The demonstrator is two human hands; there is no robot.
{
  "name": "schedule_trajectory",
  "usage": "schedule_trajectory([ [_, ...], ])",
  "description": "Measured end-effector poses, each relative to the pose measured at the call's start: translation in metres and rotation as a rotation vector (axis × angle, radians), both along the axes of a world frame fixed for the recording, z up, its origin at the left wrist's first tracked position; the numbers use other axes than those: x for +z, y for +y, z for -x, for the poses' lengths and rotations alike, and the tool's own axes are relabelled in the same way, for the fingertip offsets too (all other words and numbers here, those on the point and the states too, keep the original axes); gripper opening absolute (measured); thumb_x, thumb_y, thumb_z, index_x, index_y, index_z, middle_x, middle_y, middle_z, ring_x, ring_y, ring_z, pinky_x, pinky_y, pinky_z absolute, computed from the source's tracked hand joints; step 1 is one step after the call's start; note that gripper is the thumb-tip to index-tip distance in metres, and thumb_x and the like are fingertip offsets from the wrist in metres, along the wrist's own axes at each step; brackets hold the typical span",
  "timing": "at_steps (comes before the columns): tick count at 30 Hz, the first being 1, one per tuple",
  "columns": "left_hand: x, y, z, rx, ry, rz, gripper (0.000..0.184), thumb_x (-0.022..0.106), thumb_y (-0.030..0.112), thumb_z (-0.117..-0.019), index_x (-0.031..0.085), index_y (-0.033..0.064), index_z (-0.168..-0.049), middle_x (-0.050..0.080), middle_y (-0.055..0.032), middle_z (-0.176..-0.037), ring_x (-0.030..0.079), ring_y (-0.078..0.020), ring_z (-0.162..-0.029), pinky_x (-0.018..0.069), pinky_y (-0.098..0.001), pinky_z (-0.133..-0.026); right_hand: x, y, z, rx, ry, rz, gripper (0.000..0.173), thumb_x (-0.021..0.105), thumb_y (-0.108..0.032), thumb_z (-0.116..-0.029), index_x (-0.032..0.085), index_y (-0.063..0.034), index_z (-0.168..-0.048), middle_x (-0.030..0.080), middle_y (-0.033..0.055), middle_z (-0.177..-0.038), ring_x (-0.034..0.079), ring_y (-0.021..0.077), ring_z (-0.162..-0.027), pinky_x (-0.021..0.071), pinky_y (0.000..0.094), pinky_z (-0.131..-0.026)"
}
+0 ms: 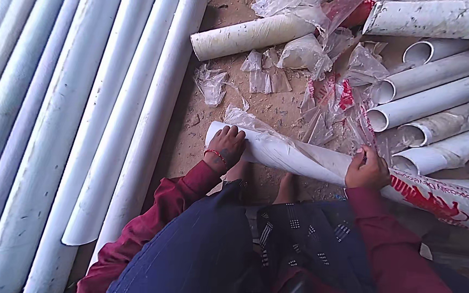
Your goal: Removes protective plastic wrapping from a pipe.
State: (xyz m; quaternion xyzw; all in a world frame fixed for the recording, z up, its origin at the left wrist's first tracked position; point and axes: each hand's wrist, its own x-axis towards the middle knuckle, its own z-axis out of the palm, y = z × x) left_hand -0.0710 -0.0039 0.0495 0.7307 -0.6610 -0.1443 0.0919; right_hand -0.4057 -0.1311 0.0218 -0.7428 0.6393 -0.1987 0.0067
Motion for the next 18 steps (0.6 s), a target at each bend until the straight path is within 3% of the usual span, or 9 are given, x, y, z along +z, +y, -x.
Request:
schedule_trajectory([
  [3,0.002,-0.007,-0.002,-0.125,0.014,-0.040,0.012,0.064,0.001,-0.0940,0.066,-0.0103,-0.090,0.065,-0.0265,-0.091,0.068,-0.0460,-0.092,0.0553,-0.0562,-0.079,0.000,0.001,0.001,0.003,-0.001,0.020,0.033,0.048,-0.014,-0.1039,0.073,0.0035,-0.114,0.074,0.0275,-0.097,0.071,0.0479,-0.092,0.0523,0.0607,-0.079],
  [6,-0.005,-0.005,-0.016,-0.311,0.091,0.091,0.009,0.065,-0.002,-0.0885,0.066,-0.0087,-0.082,0.064,-0.0231,-0.082,0.068,-0.0423,-0.081,0.0569,-0.0523,-0.071,-0.001,0.000,0.001,0.002,-0.001,0.024,0.032,0.048,-0.014,-0.1036,0.074,0.0027,-0.114,0.074,0.0278,-0.097,0.071,0.0479,-0.091,0.0525,0.0606,-0.077],
  [11,-0.013,0.008,-0.017,-0.450,0.315,0.224,0.009,0.067,0.006,-0.0815,0.067,0.0008,-0.074,0.063,-0.0127,-0.074,0.065,-0.0285,-0.072,0.0539,-0.0383,-0.066,0.000,-0.001,0.001,0.007,0.007,-0.002,0.033,0.047,-0.014,-0.1040,0.073,0.0027,-0.114,0.074,0.0272,-0.098,0.071,0.0485,-0.091,0.0522,0.0601,-0.077],
  [15,-0.012,0.025,-0.027,-0.380,0.411,0.222,0.018,0.060,0.011,-0.0873,0.072,-0.0003,-0.080,0.066,-0.0112,-0.075,0.065,-0.0220,-0.071,0.0547,-0.0335,-0.067,0.000,-0.001,0.001,0.018,-0.003,0.006,0.033,0.047,-0.014,-0.1045,0.073,0.0026,-0.115,0.074,0.0280,-0.100,0.071,0.0493,-0.094,0.0517,0.0615,-0.078],
  [18,0.000,0.025,-0.023,-0.441,0.554,0.116,0.023,0.058,0.015,-0.0883,0.069,0.0005,-0.075,0.063,-0.0083,-0.072,0.061,-0.0132,-0.068,0.0506,-0.0255,-0.062,-0.001,0.000,0.002,0.014,-0.014,0.004,0.033,0.047,-0.015,-0.1051,0.073,0.0023,-0.115,0.074,0.0278,-0.101,0.070,0.0497,-0.094,0.0517,0.0619,-0.079],
])
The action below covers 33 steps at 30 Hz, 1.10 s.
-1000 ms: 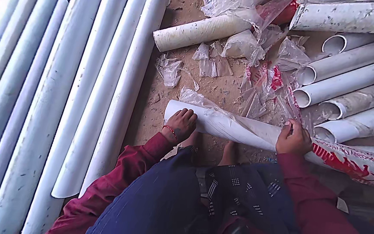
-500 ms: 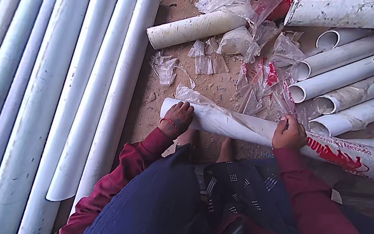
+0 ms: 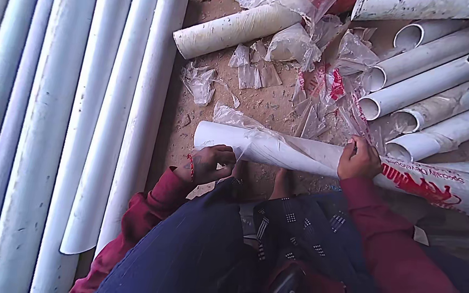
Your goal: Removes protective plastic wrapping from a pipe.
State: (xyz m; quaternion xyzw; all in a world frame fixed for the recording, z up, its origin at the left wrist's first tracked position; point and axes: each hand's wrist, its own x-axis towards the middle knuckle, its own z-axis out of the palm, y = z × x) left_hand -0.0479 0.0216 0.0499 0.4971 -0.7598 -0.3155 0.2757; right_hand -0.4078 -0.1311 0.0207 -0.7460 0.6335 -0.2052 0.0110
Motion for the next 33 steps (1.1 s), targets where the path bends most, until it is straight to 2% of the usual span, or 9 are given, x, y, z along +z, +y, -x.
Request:
schedule_trajectory([
  [4,0.012,-0.006,0.013,-0.131,0.113,-0.254,0.028,0.055,0.017,-0.0920,0.069,-0.0036,-0.079,0.066,-0.0111,-0.075,0.061,-0.0128,-0.069,0.0497,-0.0279,-0.063,-0.001,0.000,0.000,0.000,0.001,0.000,0.033,0.047,-0.015,-0.1052,0.073,0.0011,-0.116,0.074,0.0272,-0.100,0.071,0.0492,-0.092,0.0517,0.0612,-0.078],
  [9,0.023,-0.013,0.012,0.335,-0.566,0.026,0.044,0.062,0.022,-0.0989,0.059,-0.0035,-0.062,0.061,-0.0188,-0.067,0.068,-0.0402,-0.071,0.0529,-0.0533,-0.059,-0.001,-0.001,0.000,-0.008,0.010,-0.023,0.034,0.046,-0.016,-0.1055,0.073,0.0007,-0.118,0.074,0.0273,-0.102,0.070,0.0497,-0.094,0.0509,0.0624,-0.080],
  [13,0.030,-0.016,-0.008,0.498,-0.699,-0.033,0.032,0.062,0.022,-0.1034,0.067,-0.0054,-0.089,0.068,-0.0254,-0.092,0.067,-0.0472,-0.095,0.0525,-0.0597,-0.079,-0.008,-0.003,0.004,0.012,0.024,0.030,0.033,0.046,-0.017,-0.1058,0.073,-0.0001,-0.116,0.075,0.0253,-0.099,0.071,0.0474,-0.091,0.0526,0.0595,-0.078],
  [14,0.008,-0.011,-0.015,0.517,-0.661,0.094,0.035,0.056,0.030,-0.1063,0.068,0.0003,-0.093,0.067,-0.0201,-0.092,0.066,-0.0418,-0.094,0.0525,-0.0554,-0.083,-0.008,-0.003,0.004,0.011,0.023,0.020,0.034,0.046,-0.017,-0.1062,0.073,0.0002,-0.117,0.075,0.0259,-0.100,0.071,0.0481,-0.093,0.0524,0.0602,-0.079],
  [15,-0.047,-0.013,-0.022,0.618,-0.590,0.549,0.041,0.051,0.043,-0.1050,0.064,0.0115,-0.082,0.060,-0.0082,-0.078,0.062,-0.0293,-0.076,0.0511,-0.0455,-0.071,-0.008,-0.003,0.003,0.008,0.025,0.013,0.034,0.046,-0.018,-0.1065,0.073,0.0000,-0.117,0.075,0.0260,-0.101,0.071,0.0481,-0.094,0.0523,0.0604,-0.080],
  [19,0.015,-0.031,0.025,0.247,-0.473,-0.071,0.037,0.073,0.035,-0.0938,0.069,-0.0013,-0.097,0.067,-0.0203,-0.090,0.068,-0.0424,-0.091,0.0547,-0.0564,-0.078,-0.005,-0.003,0.002,0.003,0.021,0.019,0.034,0.046,-0.018,-0.1062,0.073,-0.0008,-0.117,0.075,0.0258,-0.100,0.071,0.0481,-0.092,0.0525,0.0603,-0.078],
  [23,-0.005,-0.039,0.040,0.126,-0.397,0.046,0.013,0.067,0.007,-0.0913,0.068,-0.0042,-0.084,0.064,-0.0202,-0.081,0.068,-0.0411,-0.083,0.0564,-0.0536,-0.072,-0.007,-0.002,0.003,-0.002,0.024,0.001,0.035,0.044,-0.020,-0.1070,0.072,-0.0010,-0.118,0.075,0.0261,-0.102,0.071,0.0482,-0.093,0.0520,0.0617,-0.078],
  [28,-0.014,-0.035,0.043,-0.114,-0.179,0.139,0.016,0.065,0.015,-0.0874,0.070,0.0034,-0.076,0.066,-0.0098,-0.076,0.066,-0.0259,-0.070,0.0536,-0.0391,-0.058,-0.008,-0.002,0.005,0.003,0.018,0.013,0.036,0.045,-0.020,-0.1066,0.072,-0.0008,-0.118,0.075,0.0253,-0.099,0.071,0.0471,-0.091,0.0525,0.0603,-0.077],
  [33,-0.013,-0.032,0.053,-0.310,0.055,-0.068,0.022,0.063,0.017,-0.0888,0.066,-0.0001,-0.074,0.064,-0.0123,-0.071,0.062,-0.0234,-0.058,0.0458,-0.0400,-0.047,-0.007,-0.001,0.005,0.007,0.020,0.002,0.036,0.044,-0.021,-0.1068,0.072,-0.0015,-0.117,0.074,0.0253,-0.100,0.071,0.0473,-0.091,0.0520,0.0608,-0.077],
])
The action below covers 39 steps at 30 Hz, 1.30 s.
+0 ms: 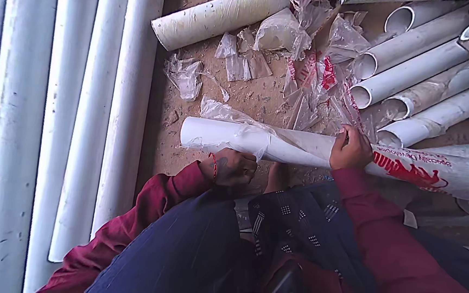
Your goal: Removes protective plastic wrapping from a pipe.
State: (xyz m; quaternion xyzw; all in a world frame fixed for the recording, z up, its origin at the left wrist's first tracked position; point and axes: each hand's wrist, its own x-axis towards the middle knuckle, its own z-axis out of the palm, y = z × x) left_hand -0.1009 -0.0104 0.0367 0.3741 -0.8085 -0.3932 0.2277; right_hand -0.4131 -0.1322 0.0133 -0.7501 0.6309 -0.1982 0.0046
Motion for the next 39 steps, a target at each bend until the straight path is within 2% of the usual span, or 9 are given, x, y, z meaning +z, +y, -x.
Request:
schedule_trajectory([
  [6,-0.004,-0.002,0.003,-0.173,0.229,-0.247,0.026,0.064,0.016,-0.0849,0.058,-0.0010,-0.066,0.057,-0.0087,-0.064,0.053,-0.0121,-0.060,0.0396,-0.0273,-0.055,-0.003,0.006,0.004,0.012,-0.003,0.055,0.034,0.046,-0.019,-0.1056,0.073,-0.0010,-0.116,0.075,0.0241,-0.099,0.071,0.0462,-0.089,0.0528,0.0590,-0.076],
  [8,0.003,0.007,-0.004,-0.028,0.062,-0.298,0.034,0.063,0.021,-0.0945,0.060,-0.0009,-0.070,0.057,-0.0072,-0.066,0.053,-0.0125,-0.060,0.0411,-0.0302,-0.056,0.001,0.003,0.002,-0.004,-0.009,-0.008,0.034,0.046,-0.019,-0.1066,0.072,-0.0009,-0.119,0.074,0.0257,-0.100,0.071,0.0476,-0.092,0.0518,0.0609,-0.077],
  [11,0.016,0.025,-0.029,0.483,-0.331,0.153,0.047,0.059,0.028,-0.0985,0.055,0.0026,-0.060,0.053,-0.0100,-0.059,0.058,-0.0261,-0.052,0.0448,-0.0406,-0.045,0.007,-0.006,-0.005,-0.047,-0.019,-0.103,0.037,0.044,-0.022,-0.1075,0.071,-0.0015,-0.122,0.073,0.0279,-0.105,0.069,0.0497,-0.098,0.0498,0.0646,-0.080],
  [16,0.019,0.035,-0.058,0.700,-0.530,0.273,0.037,0.075,0.036,-0.0896,0.072,0.0016,-0.102,0.070,-0.0203,-0.104,0.066,-0.0428,-0.105,0.0543,-0.0539,-0.087,0.006,-0.005,-0.004,-0.057,-0.019,-0.102,0.038,0.042,-0.024,-0.1087,0.070,-0.0016,-0.123,0.073,0.0278,-0.106,0.069,0.0489,-0.100,0.0500,0.0638,-0.083],
  [19,0.010,0.026,-0.047,0.650,-0.571,0.216,0.040,0.082,0.031,-0.0846,0.068,-0.0044,-0.096,0.068,-0.0253,-0.095,0.068,-0.0465,-0.095,0.0547,-0.0580,-0.080,0.004,-0.006,-0.005,-0.049,-0.018,-0.084,0.038,0.042,-0.024,-0.1085,0.070,-0.0014,-0.122,0.073,0.0276,-0.106,0.070,0.0487,-0.100,0.0504,0.0628,-0.083],
  [27,0.006,0.014,-0.046,0.455,-0.568,0.223,0.009,0.061,0.000,-0.0897,0.067,-0.0061,-0.086,0.065,-0.0213,-0.077,0.069,-0.0427,-0.073,0.0534,-0.0527,-0.055,0.010,-0.010,-0.004,-0.042,0.006,-0.144,0.038,0.042,-0.023,-0.1081,0.069,-0.0002,-0.124,0.072,0.0293,-0.107,0.069,0.0498,-0.102,0.0494,0.0646,-0.083],
  [31,0.031,0.003,-0.038,0.345,-0.771,-0.034,0.013,0.060,0.003,-0.0960,0.067,-0.0064,-0.090,0.067,-0.0227,-0.080,0.070,-0.0432,-0.078,0.0526,-0.0541,-0.058,0.012,-0.009,-0.006,-0.053,-0.004,-0.166,0.038,0.043,-0.023,-0.1085,0.069,0.0004,-0.123,0.072,0.0294,-0.109,0.068,0.0500,-0.104,0.0483,0.0649,-0.085],
  [34,0.072,-0.030,-0.006,0.200,-1.128,-0.634,0.024,0.045,0.005,-0.1070,0.061,-0.0053,-0.123,0.066,-0.0261,-0.115,0.065,-0.0458,-0.112,0.0530,-0.0593,-0.085,0.014,-0.009,-0.006,-0.049,-0.003,-0.162,0.037,0.043,-0.022,-0.1080,0.069,0.0007,-0.123,0.072,0.0290,-0.109,0.068,0.0500,-0.105,0.0489,0.0649,-0.085],
  [39,0.072,-0.046,-0.009,0.001,-1.157,-0.818,0.029,0.049,0.013,-0.1062,0.061,-0.0041,-0.126,0.066,-0.0272,-0.118,0.063,-0.0453,-0.115,0.0493,-0.0602,-0.092,0.012,-0.012,-0.002,-0.013,-0.018,-0.144,0.036,0.044,-0.021,-0.1080,0.069,0.0014,-0.122,0.072,0.0300,-0.107,0.069,0.0505,-0.100,0.0494,0.0645,-0.082],
])
